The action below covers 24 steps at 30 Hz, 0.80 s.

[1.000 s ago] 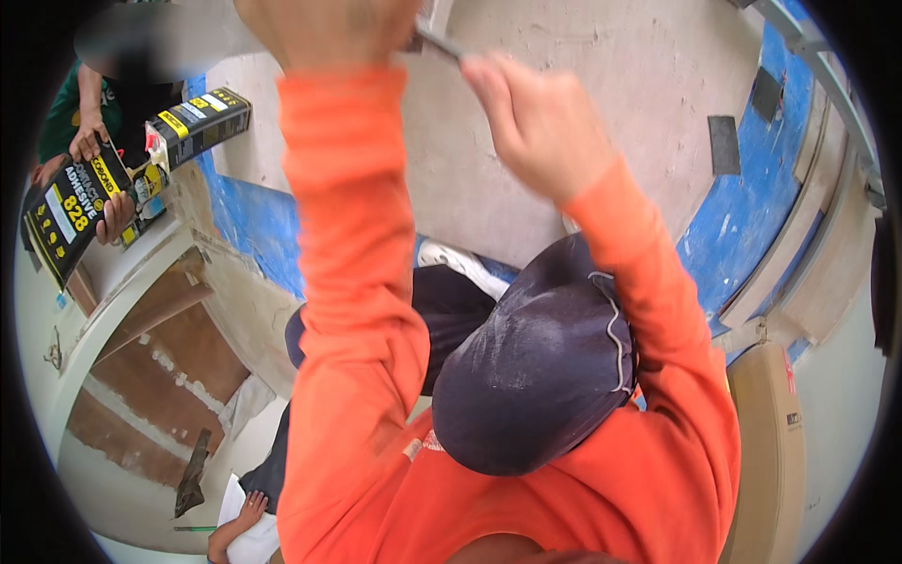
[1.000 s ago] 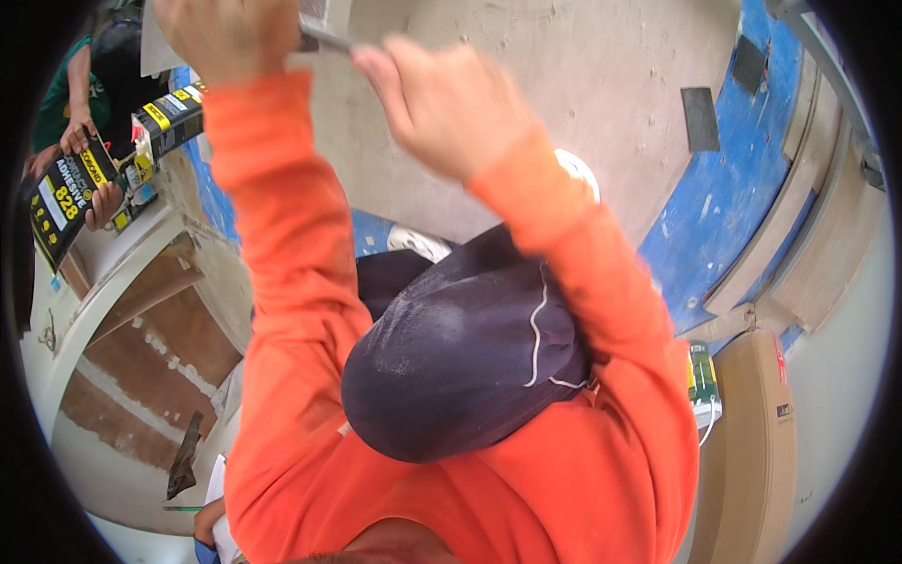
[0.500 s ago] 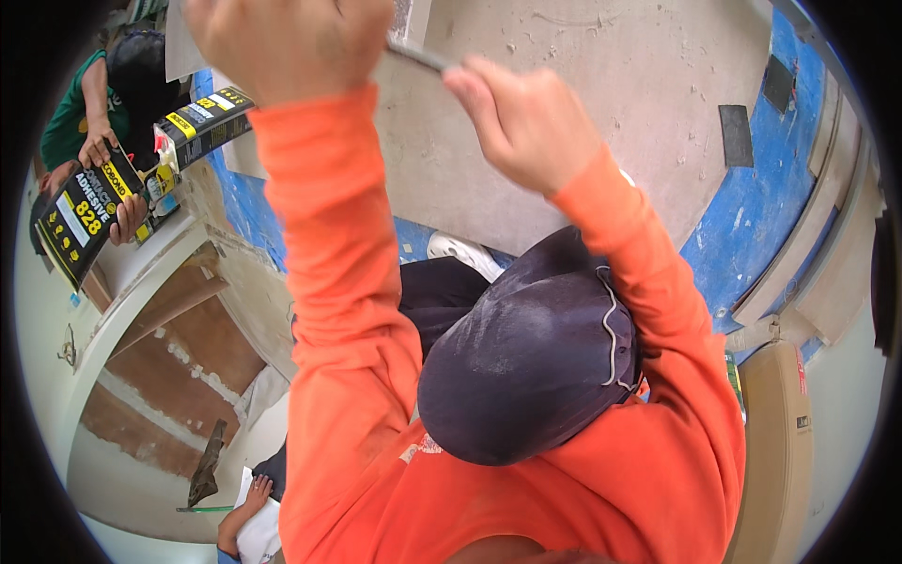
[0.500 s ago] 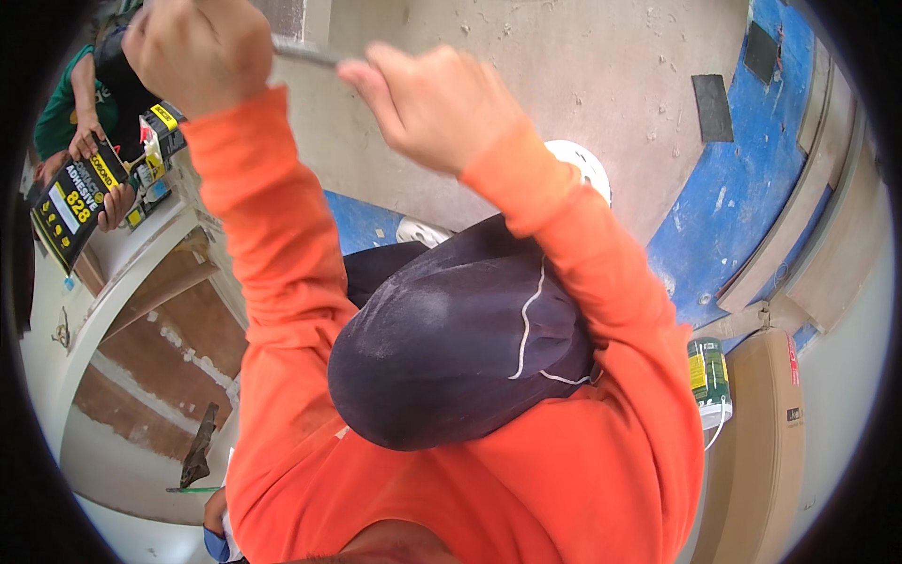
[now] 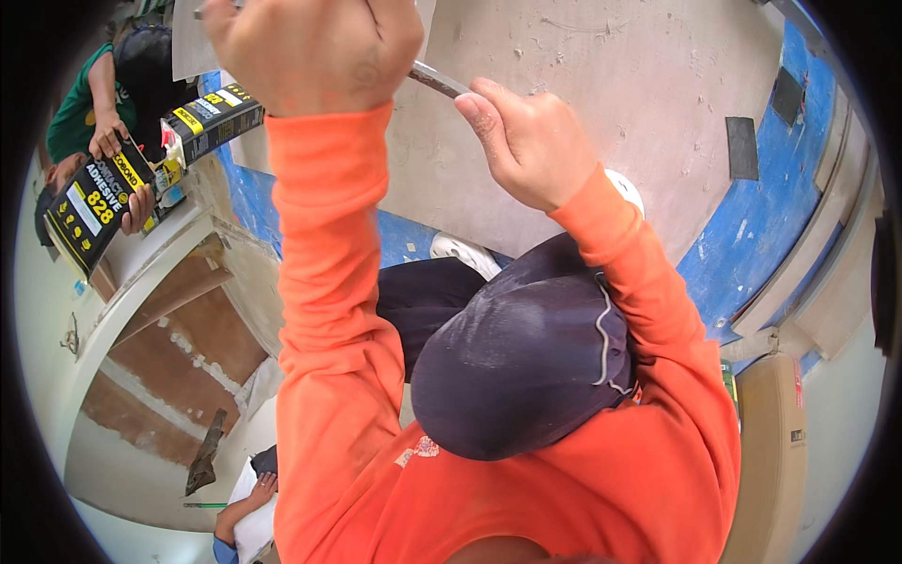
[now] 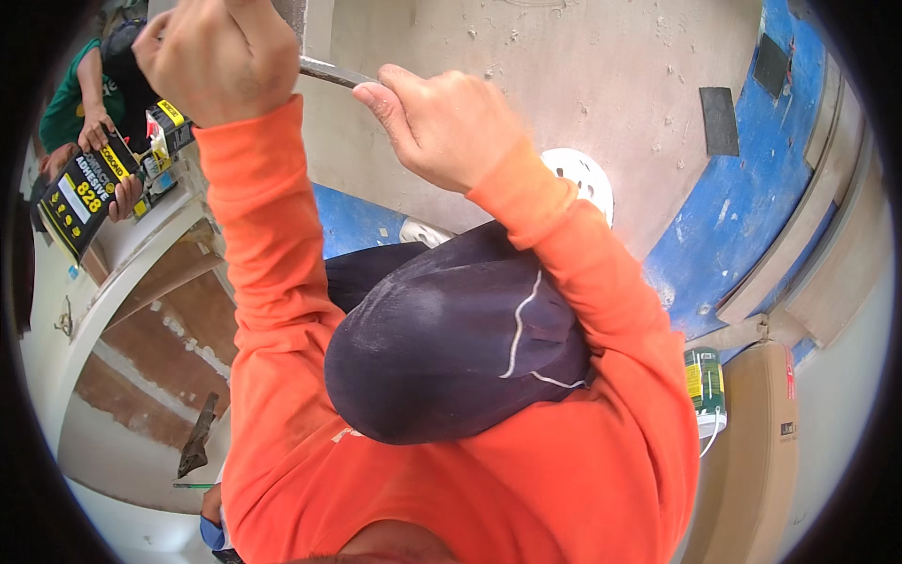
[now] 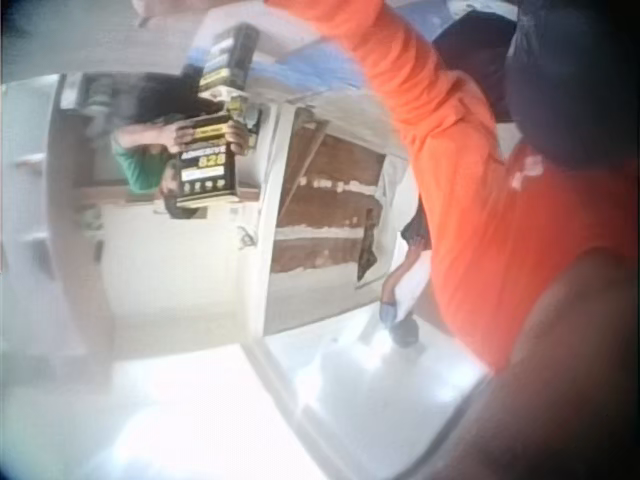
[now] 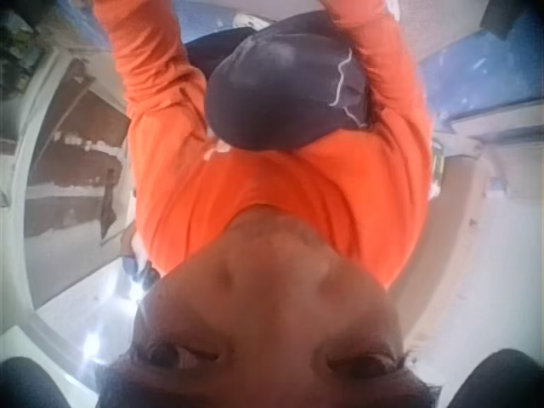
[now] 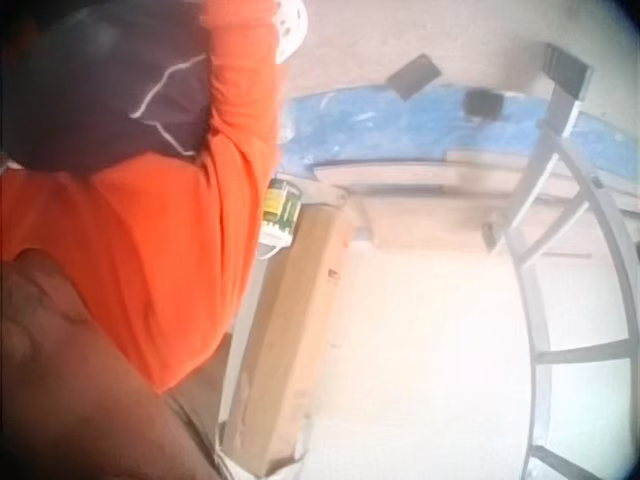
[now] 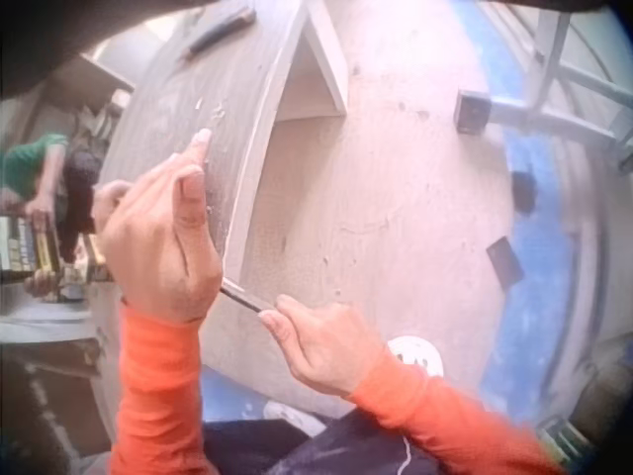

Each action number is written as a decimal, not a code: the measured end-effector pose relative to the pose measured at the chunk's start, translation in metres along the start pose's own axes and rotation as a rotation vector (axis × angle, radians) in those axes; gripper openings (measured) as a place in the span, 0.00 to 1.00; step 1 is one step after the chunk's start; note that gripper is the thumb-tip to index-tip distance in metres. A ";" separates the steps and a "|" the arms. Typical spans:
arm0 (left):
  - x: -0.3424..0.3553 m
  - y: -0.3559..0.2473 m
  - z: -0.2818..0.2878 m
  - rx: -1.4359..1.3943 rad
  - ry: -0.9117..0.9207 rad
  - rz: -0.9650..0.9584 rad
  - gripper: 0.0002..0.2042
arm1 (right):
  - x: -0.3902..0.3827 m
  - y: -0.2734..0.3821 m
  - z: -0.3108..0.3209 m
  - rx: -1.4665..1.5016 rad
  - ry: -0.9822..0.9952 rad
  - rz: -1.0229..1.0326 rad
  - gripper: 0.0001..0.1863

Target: The person sits on the floor and uses a metal file to smooth the edges of a rectangular tile. They repeatedly file the edges and corners, occasionally pausing to inspect the surface. A second person is visible nearby handling a box of adhesive.

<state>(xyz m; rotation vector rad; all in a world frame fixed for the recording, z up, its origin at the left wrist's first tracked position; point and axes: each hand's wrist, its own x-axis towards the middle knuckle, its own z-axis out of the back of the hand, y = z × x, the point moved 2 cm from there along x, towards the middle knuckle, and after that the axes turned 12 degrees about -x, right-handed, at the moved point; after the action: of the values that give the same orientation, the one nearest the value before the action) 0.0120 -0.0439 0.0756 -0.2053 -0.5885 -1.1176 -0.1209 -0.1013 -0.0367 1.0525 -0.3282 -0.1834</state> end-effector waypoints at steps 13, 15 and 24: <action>0.008 0.001 0.002 -0.401 -0.189 0.177 0.27 | 0.011 0.006 0.009 -0.068 -0.084 0.035 0.16; 0.009 -0.001 0.001 -0.532 -0.142 0.304 0.27 | 0.010 0.006 0.008 -0.116 0.030 0.006 0.16; -0.002 0.017 0.003 -0.061 -0.003 0.069 0.27 | 0.014 0.015 0.017 -0.179 0.122 -0.047 0.15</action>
<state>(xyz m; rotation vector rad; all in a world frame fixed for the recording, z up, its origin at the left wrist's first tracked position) 0.0249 -0.0334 0.0791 -0.2778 -0.5466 -1.0693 -0.1137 -0.1120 -0.0131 0.8901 -0.1735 -0.1862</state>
